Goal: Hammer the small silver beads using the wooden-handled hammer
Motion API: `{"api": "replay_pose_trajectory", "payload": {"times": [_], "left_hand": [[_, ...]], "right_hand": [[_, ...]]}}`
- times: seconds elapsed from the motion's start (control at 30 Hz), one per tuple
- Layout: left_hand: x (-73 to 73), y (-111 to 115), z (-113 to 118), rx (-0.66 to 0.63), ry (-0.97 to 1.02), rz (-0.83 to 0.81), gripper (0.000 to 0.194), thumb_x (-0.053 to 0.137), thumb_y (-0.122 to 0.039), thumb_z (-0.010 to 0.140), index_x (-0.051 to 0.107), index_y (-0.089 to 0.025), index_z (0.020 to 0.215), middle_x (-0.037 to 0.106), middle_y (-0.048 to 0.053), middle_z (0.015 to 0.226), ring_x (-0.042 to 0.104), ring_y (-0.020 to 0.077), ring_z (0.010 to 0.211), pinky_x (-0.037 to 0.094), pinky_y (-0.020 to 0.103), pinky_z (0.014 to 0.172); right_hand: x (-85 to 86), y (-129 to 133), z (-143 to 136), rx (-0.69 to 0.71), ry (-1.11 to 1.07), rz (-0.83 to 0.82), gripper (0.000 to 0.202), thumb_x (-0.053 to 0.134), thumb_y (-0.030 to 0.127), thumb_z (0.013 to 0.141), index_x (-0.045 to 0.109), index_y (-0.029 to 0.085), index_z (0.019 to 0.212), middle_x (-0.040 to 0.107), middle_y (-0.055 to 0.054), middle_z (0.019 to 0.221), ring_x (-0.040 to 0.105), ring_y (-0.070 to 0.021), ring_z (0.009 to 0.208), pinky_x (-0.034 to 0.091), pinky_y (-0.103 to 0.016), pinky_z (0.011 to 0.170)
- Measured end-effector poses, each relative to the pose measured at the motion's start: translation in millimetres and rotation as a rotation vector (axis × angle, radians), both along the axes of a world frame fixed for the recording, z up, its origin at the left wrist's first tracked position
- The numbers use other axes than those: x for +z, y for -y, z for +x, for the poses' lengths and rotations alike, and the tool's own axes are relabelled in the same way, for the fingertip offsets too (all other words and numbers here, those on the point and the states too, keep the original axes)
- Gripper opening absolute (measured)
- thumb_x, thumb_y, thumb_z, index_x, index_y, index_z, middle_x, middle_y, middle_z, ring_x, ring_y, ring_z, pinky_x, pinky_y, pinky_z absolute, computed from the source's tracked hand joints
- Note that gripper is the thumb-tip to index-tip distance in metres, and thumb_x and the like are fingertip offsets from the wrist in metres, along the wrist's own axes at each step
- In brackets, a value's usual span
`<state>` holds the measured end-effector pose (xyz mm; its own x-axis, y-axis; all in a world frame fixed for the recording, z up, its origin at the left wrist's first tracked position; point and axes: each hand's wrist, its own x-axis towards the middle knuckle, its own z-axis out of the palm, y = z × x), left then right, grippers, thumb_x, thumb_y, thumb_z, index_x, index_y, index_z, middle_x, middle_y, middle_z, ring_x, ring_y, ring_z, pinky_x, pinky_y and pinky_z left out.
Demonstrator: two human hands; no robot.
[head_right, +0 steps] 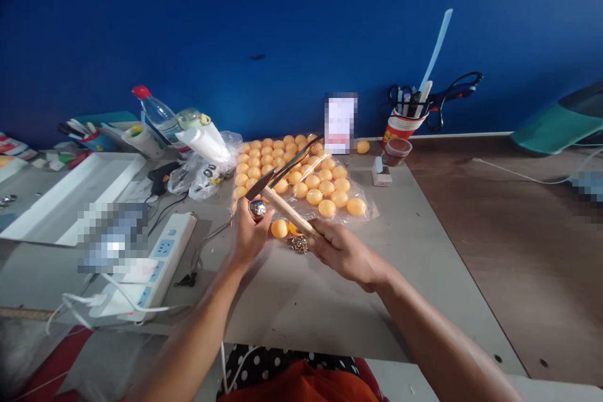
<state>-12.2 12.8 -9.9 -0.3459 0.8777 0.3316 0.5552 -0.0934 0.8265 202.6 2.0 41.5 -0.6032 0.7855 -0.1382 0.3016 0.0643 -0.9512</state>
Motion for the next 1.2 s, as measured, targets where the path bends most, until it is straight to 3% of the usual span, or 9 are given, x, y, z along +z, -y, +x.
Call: {"api": "replay_pose_trajectory", "payload": {"times": [0.13, 0.27, 0.43, 0.57, 0.77, 0.9, 1.07, 1.2], "left_hand": [[1.3, 1, 0, -0.024, 0.027, 0.013, 0.027, 0.064, -0.021, 0.078, 0.053, -0.02, 0.102, 0.065, 0.005, 0.091, 0.064, 0.0191, 0.082, 0.051, 0.032, 0.074], [2.8, 1, 1, 0.023, -0.002, -0.01, 0.035, 0.068, -0.021, 0.075, 0.055, -0.02, 0.107, 0.065, 0.007, 0.097, 0.064, 0.0211, 0.086, 0.051, 0.033, 0.076], [1.6, 0, 1, -0.007, 0.026, 0.007, 0.031, 0.065, -0.019, 0.076, 0.057, -0.02, 0.106, 0.066, 0.005, 0.092, 0.064, 0.0177, 0.077, 0.051, 0.029, 0.07], [0.8, 0, 0, 0.013, 0.021, 0.004, 0.035, 0.069, -0.021, 0.074, 0.055, -0.02, 0.106, 0.065, 0.007, 0.1, 0.064, 0.0203, 0.087, 0.051, 0.032, 0.076], [1.9, 0, 1, -0.041, 0.063, 0.021, 0.028, 0.065, -0.02, 0.077, 0.053, -0.02, 0.103, 0.064, 0.005, 0.094, 0.064, 0.0188, 0.086, 0.051, 0.031, 0.076], [4.1, 1, 1, -0.003, 0.032, -0.004, 0.032, 0.068, -0.021, 0.075, 0.054, -0.021, 0.104, 0.064, 0.005, 0.097, 0.064, 0.0211, 0.091, 0.05, 0.034, 0.079], [4.0, 1, 0, -0.038, 0.047, 0.004, 0.026, 0.065, -0.02, 0.077, 0.052, -0.02, 0.1, 0.063, 0.003, 0.089, 0.063, 0.0191, 0.084, 0.049, 0.032, 0.076], [1.5, 0, 0, -0.044, 0.033, 0.028, 0.027, 0.065, -0.019, 0.076, 0.051, -0.021, 0.099, 0.062, 0.004, 0.093, 0.061, 0.0181, 0.085, 0.049, 0.031, 0.077]], "right_hand": [[-1.4, 0, 0, -0.015, 0.034, -0.025, 0.028, 0.049, 0.038, 0.095, 0.042, 0.02, 0.075, 0.046, 0.004, 0.065, 0.039, -0.0084, 0.056, 0.032, -0.023, 0.048], [-0.2, 0, 0, 0.009, -0.024, -0.048, 0.027, 0.046, 0.039, 0.097, 0.043, 0.02, 0.077, 0.046, 0.004, 0.064, 0.039, -0.0086, 0.055, 0.033, -0.024, 0.049], [2.1, 1, -2, 0.016, 0.015, -0.044, 0.029, 0.05, 0.04, 0.095, 0.044, 0.019, 0.074, 0.047, 0.003, 0.065, 0.04, -0.0084, 0.056, 0.033, -0.023, 0.048], [-3.8, 1, 2, 0.015, -0.101, -0.097, 0.03, 0.047, 0.043, 0.096, 0.047, 0.019, 0.079, 0.047, 0.003, 0.063, 0.04, -0.0085, 0.053, 0.032, -0.024, 0.048], [-9.1, -2, 4, 0.004, -0.038, -0.146, 0.029, 0.048, 0.04, 0.096, 0.043, 0.02, 0.076, 0.047, 0.003, 0.065, 0.041, -0.008, 0.054, 0.032, -0.023, 0.049], [-8.0, -2, 5, 0.035, -0.136, -0.148, 0.031, 0.047, 0.044, 0.097, 0.044, 0.019, 0.078, 0.046, 0.004, 0.064, 0.04, -0.0078, 0.053, 0.033, -0.023, 0.048], [-7.1, -3, 3, -0.005, -0.036, -0.16, 0.031, 0.049, 0.043, 0.096, 0.044, 0.019, 0.076, 0.047, 0.003, 0.065, 0.04, -0.0076, 0.053, 0.033, -0.023, 0.048], [-9.4, -4, 3, 0.003, -0.183, -0.2, 0.033, 0.048, 0.048, 0.095, 0.043, 0.02, 0.079, 0.044, 0.005, 0.062, 0.037, -0.0067, 0.05, 0.031, -0.023, 0.045]]}}
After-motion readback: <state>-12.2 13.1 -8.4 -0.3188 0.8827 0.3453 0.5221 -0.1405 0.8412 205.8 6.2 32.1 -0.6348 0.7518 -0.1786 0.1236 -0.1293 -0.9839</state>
